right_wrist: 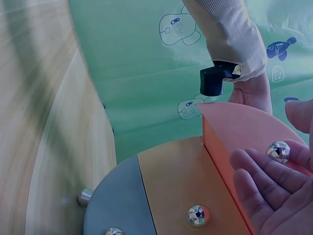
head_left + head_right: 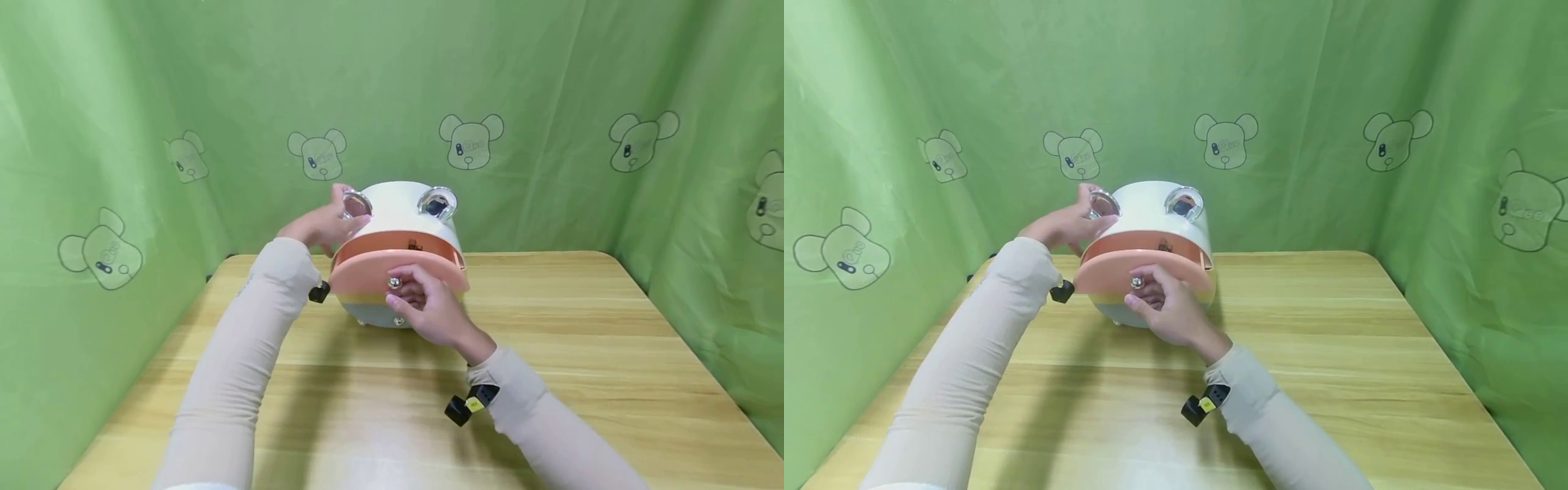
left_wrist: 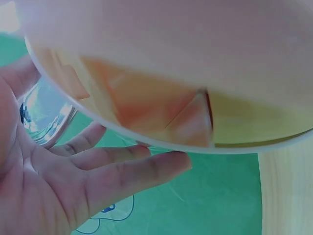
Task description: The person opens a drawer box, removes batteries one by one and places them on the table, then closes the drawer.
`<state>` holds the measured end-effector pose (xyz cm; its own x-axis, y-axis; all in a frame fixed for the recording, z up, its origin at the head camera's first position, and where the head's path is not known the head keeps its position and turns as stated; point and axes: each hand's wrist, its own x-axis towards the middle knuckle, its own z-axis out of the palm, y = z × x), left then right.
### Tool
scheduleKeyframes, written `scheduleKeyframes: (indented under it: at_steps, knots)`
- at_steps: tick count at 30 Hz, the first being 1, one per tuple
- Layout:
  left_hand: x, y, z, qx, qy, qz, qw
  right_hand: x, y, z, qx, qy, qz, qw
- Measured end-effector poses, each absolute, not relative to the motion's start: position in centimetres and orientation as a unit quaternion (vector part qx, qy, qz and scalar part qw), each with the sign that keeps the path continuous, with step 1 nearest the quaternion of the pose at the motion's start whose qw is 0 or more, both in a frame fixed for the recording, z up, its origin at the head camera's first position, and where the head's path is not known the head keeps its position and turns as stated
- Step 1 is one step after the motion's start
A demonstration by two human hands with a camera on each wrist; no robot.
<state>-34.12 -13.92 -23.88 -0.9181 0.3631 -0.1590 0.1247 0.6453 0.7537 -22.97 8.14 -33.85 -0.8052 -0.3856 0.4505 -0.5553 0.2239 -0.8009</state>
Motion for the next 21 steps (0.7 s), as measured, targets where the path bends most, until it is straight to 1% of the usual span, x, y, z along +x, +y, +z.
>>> scheduleKeyframes:
  at_steps: [2, 7, 12, 16, 21]
  knots:
    - [-34.1, -13.9, -23.8, 0.139, 0.894, 0.402, 0.139, -22.8, 8.2, -33.8, 0.302, -0.781, 0.542, 0.077]
    - [-34.2, -13.8, -23.9, 0.155, 0.899, 0.398, 0.095, -22.5, 8.3, -33.7, 0.304, -0.784, 0.536, 0.077]
    - [-34.4, -13.7, -24.1, 0.183, 0.912, 0.363, 0.051, -22.1, 8.1, -33.9, 0.305, -0.778, 0.543, 0.085]
    - [-34.5, -13.8, -24.4, 0.214, 0.915, 0.34, 0.035, -21.9, 8.0, -33.9, 0.309, -0.773, 0.547, 0.09]
    - [-34.7, -14.1, -24.3, 0.268, 0.91, 0.313, 0.036, -21.7, 8.1, -33.8, 0.315, -0.772, 0.544, 0.094]
